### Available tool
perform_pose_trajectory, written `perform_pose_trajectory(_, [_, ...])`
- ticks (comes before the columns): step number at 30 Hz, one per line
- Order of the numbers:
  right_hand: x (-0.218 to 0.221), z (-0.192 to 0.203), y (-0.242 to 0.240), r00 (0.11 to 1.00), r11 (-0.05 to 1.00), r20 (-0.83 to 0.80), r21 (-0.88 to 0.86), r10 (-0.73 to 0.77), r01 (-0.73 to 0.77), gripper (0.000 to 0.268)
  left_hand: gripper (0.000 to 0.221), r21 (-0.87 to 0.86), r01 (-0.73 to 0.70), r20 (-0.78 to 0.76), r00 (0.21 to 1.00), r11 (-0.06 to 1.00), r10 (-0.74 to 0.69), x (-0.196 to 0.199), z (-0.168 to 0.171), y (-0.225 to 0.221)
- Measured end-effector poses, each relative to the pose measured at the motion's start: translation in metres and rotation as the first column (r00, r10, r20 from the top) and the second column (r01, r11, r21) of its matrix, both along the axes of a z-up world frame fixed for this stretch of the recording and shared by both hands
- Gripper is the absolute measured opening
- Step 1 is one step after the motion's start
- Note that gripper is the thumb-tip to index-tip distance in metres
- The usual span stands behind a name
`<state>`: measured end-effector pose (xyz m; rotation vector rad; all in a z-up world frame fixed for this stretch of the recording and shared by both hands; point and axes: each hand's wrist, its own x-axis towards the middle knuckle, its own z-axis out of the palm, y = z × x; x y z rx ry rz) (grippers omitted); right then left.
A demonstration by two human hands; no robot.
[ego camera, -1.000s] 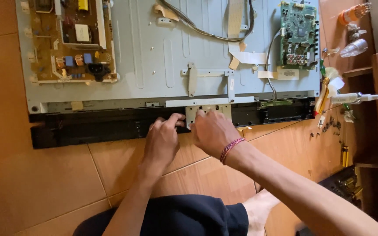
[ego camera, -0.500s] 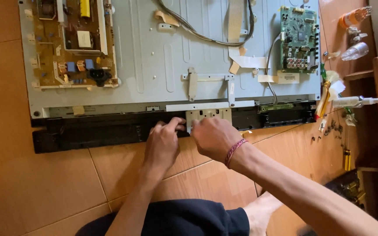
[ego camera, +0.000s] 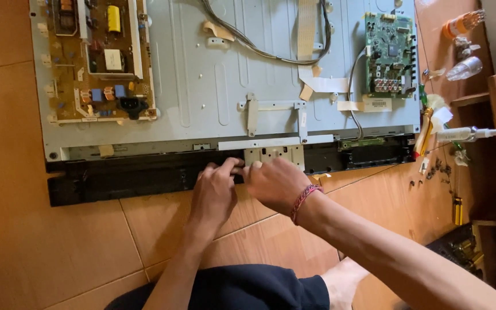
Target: The person is disassembling a television by removing screws from an internal metal bracket and manipulating ribbon cables.
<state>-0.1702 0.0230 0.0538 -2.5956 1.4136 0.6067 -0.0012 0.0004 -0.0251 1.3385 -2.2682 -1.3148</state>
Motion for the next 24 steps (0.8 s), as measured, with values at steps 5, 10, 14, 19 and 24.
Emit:
perform_pose_trajectory(5, [0.004,-0.019,0.008,0.941,0.943,0.049,0.031,-0.334,0.332,0.012,0.043,0.025,-0.010,-0.035,0.999,1.000,0.011,0.000,-0.002,0.003])
perform_pose_trajectory(10, [-0.006,-0.026,-0.003,0.788,0.746,0.004,0.324,-0.616,0.582,0.032,0.044,0.001,-0.009,-0.015,1.000,1.000,0.009,-0.001,0.000,0.001])
perform_pose_trajectory(14, [0.001,0.007,0.000,0.991,0.991,-0.016,0.011,-0.136,0.136,0.018,0.042,0.005,-0.032,0.014,0.999,0.999,0.032,0.000,0.007,0.003])
perform_pose_trajectory(19, [-0.004,0.006,-0.008,0.998,0.998,0.018,-0.023,0.054,-0.054,0.022,0.042,-0.003,-0.013,0.015,1.000,1.000,0.013,0.001,0.010,0.002])
perform_pose_trajectory(24, [0.003,-0.024,-0.005,0.839,0.817,0.028,0.249,-0.543,0.520,0.040,0.042,-0.001,-0.008,-0.010,1.000,1.000,0.008,0.000,0.016,0.000])
